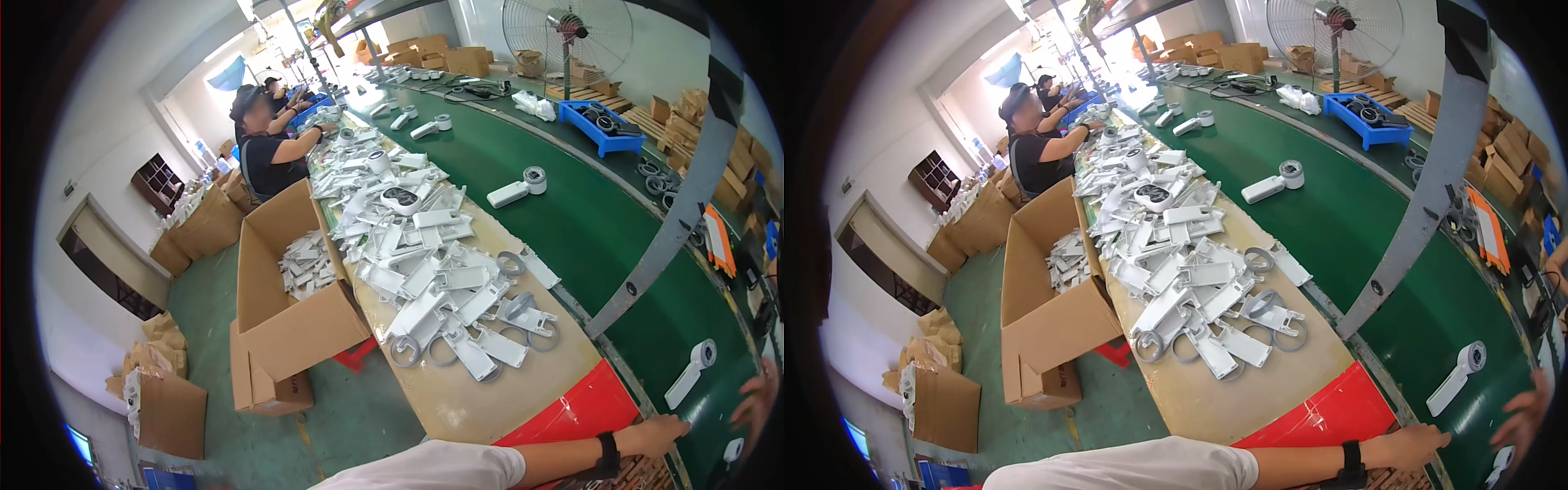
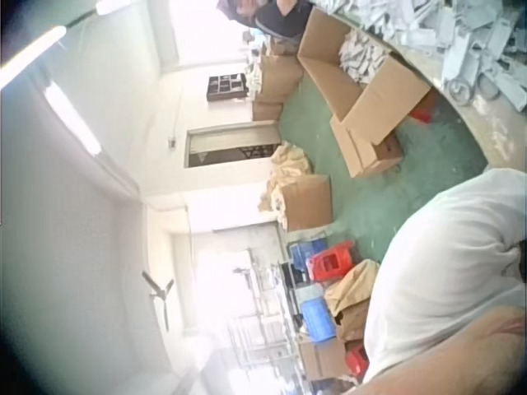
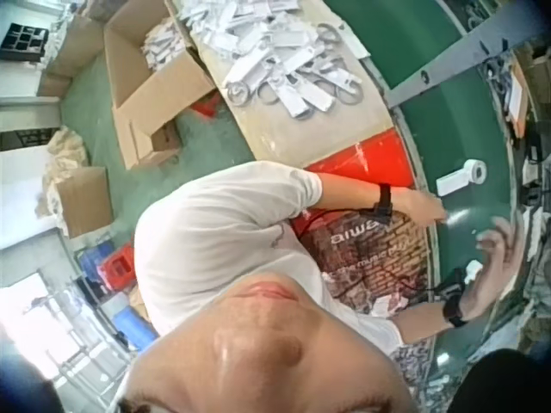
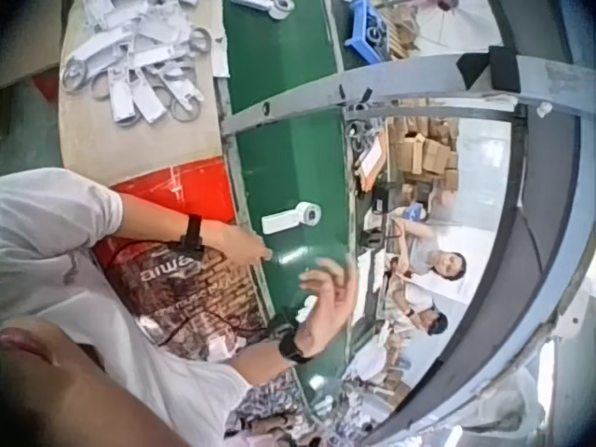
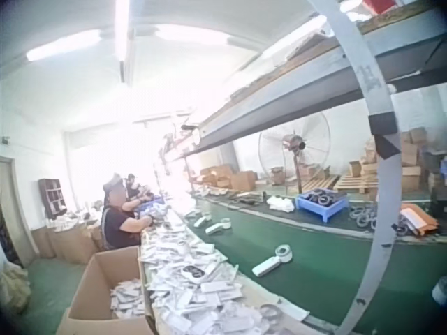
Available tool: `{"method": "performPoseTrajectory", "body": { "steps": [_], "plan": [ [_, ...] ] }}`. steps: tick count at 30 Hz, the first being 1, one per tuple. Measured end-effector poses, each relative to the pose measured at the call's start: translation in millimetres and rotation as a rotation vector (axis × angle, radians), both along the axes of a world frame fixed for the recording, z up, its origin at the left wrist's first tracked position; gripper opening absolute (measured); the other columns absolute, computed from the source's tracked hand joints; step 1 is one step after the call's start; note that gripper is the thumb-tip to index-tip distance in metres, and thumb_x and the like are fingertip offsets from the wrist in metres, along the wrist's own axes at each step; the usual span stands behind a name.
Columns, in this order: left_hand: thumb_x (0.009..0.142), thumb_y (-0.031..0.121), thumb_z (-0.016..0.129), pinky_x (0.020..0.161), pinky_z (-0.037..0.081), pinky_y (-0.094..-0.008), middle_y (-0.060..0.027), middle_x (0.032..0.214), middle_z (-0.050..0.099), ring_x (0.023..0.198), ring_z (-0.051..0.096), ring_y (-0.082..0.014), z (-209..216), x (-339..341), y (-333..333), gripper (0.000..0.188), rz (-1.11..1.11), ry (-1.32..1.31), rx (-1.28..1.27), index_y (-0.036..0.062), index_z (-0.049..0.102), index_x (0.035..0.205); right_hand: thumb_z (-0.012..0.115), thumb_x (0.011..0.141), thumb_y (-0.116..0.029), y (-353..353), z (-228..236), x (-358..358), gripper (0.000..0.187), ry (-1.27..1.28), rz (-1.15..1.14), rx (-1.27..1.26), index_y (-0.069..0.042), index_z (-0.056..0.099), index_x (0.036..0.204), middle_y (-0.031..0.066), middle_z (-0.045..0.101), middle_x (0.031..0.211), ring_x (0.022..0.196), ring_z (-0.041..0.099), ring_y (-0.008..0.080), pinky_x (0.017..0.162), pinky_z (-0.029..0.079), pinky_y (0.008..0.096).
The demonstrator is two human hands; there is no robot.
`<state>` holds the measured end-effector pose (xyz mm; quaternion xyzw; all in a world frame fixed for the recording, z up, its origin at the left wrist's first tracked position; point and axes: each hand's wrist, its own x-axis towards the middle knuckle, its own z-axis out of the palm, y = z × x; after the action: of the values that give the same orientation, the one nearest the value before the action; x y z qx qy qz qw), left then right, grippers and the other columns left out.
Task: The recorder is on an assembly line assembling internal and external parts of circular plastic housings, placing circuit boards inside and attaching covers.
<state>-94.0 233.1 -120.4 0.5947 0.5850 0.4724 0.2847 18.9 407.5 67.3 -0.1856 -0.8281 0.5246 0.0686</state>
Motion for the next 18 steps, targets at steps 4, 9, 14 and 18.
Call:
{"method": "performPoseTrajectory", "body": {
  "steps": [4,9,14,18],
  "plan": [
    [0.075,0.0,0.053,0.067,0.047,-0.0425,-0.023,0.082,0.056,0.069,0.056,-0.0397,-37.5,10.3,17.4,0.024,0.216,-0.188,0.043,-0.0039,0.049,0.098,0.055,0.092,-0.018,-83.7,-102.0,-9.1,0.043,0.298,-0.334,-0.455,0.0,0.044,0.129,0.0085,0.057,0.106,0.081,0.055,0.0145,0.07,0.044,0.0271],
    [0.083,-0.002,0.044,0.056,0.044,-0.0368,-0.0168,0.068,0.055,0.065,0.059,-0.0274,-65.8,3.7,32.2,0.013,0.333,-0.542,0.158,0.0008,0.052,0.093,0.053,0.092,-0.018,-76.6,-197.6,-9.0,0.037,0.306,-0.477,-0.692,0.0,0.046,0.124,0.0114,0.056,0.112,0.105,0.053,0.0224,0.09,0.043,0.0337],
    [0.078,0.007,0.054,0.059,0.046,-0.0414,-0.0184,0.072,0.06,0.072,0.061,-0.0346,-15.7,4.9,12.0,0.009,0.497,-0.32,0.052,0.0018,0.058,0.084,0.05,0.093,-0.017,-74.1,-211.4,-4.8,0.033,0.341,-0.585,-0.675,0.0,0.048,0.12,0.0121,0.056,0.112,0.106,0.053,0.0243,0.092,0.043,0.0363],
    [0.077,0.009,0.056,0.058,0.046,-0.0406,-0.0147,0.073,0.06,0.07,0.06,-0.0329,-11.8,10.5,15.5,0.004,0.58,-0.199,0.077,0.0057,0.055,0.078,0.049,0.093,-0.015,-68.0,-222.6,4.2,0.022,0.408,-0.525,-0.635,-0.003,0.052,0.111,0.0108,0.057,0.108,0.101,0.056,0.0234,0.089,0.045,0.0354]
  ]
}}
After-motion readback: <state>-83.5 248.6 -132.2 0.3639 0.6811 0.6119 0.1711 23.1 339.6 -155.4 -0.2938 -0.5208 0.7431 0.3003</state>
